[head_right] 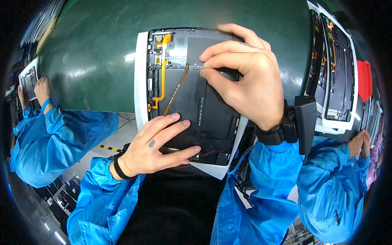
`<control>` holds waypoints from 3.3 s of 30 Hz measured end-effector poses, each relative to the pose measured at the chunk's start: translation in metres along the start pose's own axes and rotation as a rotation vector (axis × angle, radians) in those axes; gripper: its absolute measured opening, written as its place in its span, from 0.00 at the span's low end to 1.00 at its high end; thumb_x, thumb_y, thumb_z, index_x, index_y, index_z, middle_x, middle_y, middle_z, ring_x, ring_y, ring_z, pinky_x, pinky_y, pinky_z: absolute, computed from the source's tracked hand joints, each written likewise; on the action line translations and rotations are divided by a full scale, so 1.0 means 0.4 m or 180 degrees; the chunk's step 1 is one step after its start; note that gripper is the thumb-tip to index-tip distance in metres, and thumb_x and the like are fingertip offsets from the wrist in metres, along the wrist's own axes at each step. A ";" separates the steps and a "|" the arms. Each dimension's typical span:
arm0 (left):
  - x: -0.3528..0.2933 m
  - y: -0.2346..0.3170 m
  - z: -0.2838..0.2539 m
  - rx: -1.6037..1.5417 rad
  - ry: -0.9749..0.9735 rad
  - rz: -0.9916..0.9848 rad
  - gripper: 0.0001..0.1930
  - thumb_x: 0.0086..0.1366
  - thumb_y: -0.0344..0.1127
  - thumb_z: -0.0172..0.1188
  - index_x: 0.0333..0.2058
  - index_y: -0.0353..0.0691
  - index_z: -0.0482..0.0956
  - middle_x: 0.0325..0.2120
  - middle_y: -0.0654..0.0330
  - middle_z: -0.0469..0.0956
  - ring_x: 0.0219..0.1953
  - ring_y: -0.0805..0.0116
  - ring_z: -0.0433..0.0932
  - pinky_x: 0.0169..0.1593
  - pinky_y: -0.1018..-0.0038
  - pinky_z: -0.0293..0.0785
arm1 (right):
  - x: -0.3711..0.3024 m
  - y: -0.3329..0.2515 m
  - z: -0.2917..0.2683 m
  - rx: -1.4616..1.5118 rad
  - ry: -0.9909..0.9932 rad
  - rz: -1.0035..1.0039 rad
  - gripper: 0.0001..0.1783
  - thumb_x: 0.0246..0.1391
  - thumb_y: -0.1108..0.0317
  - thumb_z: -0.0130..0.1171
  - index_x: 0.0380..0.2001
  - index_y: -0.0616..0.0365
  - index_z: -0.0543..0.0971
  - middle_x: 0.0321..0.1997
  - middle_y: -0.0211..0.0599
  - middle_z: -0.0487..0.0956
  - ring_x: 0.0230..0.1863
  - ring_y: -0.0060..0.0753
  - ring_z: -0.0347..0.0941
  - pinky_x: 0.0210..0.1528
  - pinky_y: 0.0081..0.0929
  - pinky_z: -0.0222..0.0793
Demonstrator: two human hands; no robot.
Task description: Manually assembling internal components and cables inside tablet casings on an industrial assembly line.
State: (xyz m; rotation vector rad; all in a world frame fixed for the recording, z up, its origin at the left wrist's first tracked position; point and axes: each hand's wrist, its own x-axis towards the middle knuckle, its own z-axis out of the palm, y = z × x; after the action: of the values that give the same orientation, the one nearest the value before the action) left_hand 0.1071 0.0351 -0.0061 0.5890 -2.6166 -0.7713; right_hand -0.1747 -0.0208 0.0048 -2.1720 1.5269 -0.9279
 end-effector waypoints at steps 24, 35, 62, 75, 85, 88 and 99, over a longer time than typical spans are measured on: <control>0.040 0.012 -0.033 0.0239 -0.0020 -0.0330 0.24 0.52 0.50 0.77 0.50 0.57 0.90 0.63 0.49 0.72 0.65 0.40 0.71 0.67 0.53 0.74 | 0.004 -0.002 -0.012 -0.0001 -0.0108 -0.0077 0.06 0.46 0.79 0.75 0.30 0.59 0.90 0.39 0.34 0.90 0.64 0.51 0.78 0.68 0.45 0.68; 0.080 0.011 -0.034 0.0479 -0.0041 -0.0640 0.27 0.55 0.56 0.74 0.54 0.62 0.88 0.67 0.45 0.64 0.70 0.29 0.60 0.69 0.41 0.68 | 0.003 -0.007 -0.010 0.0012 -0.0097 -0.0015 0.06 0.46 0.79 0.75 0.30 0.58 0.91 0.39 0.32 0.90 0.65 0.51 0.77 0.68 0.45 0.67; 0.179 -0.029 -0.049 0.0999 0.0232 -0.0788 0.31 0.55 0.49 0.75 0.59 0.59 0.84 0.61 0.46 0.69 0.63 0.40 0.69 0.64 0.49 0.72 | 0.008 -0.017 0.008 0.0081 0.0279 0.0321 0.06 0.48 0.74 0.73 0.32 0.56 0.87 0.44 0.29 0.88 0.63 0.43 0.79 0.65 0.40 0.66; 0.027 -0.041 -0.133 -0.0259 0.1302 -0.1136 0.07 0.66 0.29 0.65 0.38 0.33 0.88 0.31 0.51 0.83 0.32 0.57 0.82 0.37 0.68 0.78 | -0.001 0.000 -0.004 0.0599 0.1294 0.0302 0.07 0.56 0.81 0.68 0.38 0.64 0.86 0.44 0.43 0.87 0.52 0.43 0.85 0.54 0.35 0.79; -0.209 -0.124 0.045 -0.3006 0.0458 -0.2258 0.20 0.69 0.41 0.69 0.52 0.30 0.82 0.42 0.58 0.86 0.46 0.68 0.82 0.51 0.67 0.79 | -0.023 -0.036 -0.016 0.0621 0.1563 0.0297 0.08 0.55 0.81 0.68 0.39 0.64 0.85 0.44 0.44 0.86 0.48 0.44 0.84 0.51 0.34 0.80; -0.113 -0.058 0.030 -0.3626 0.0664 -0.2812 0.13 0.67 0.31 0.71 0.45 0.30 0.84 0.36 0.64 0.85 0.38 0.75 0.80 0.42 0.73 0.78 | -0.078 -0.043 -0.040 0.0211 0.1381 -0.0034 0.10 0.52 0.82 0.69 0.39 0.64 0.84 0.46 0.43 0.85 0.51 0.47 0.83 0.56 0.41 0.78; -0.061 -0.211 -0.103 -0.3142 0.2047 -0.2897 0.14 0.71 0.34 0.66 0.49 0.37 0.72 0.42 0.62 0.78 0.42 0.74 0.76 0.49 0.72 0.74 | -0.467 0.066 -0.269 -0.1588 0.1696 0.1557 0.26 0.45 0.79 0.61 0.51 0.56 0.85 0.65 0.45 0.76 0.68 0.58 0.68 0.71 0.50 0.62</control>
State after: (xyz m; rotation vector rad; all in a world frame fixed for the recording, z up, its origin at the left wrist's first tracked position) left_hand 0.1703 -0.0358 -0.0271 1.3705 -1.0722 -1.6000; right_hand -0.3058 0.1524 0.0081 -1.7371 2.6336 -1.0822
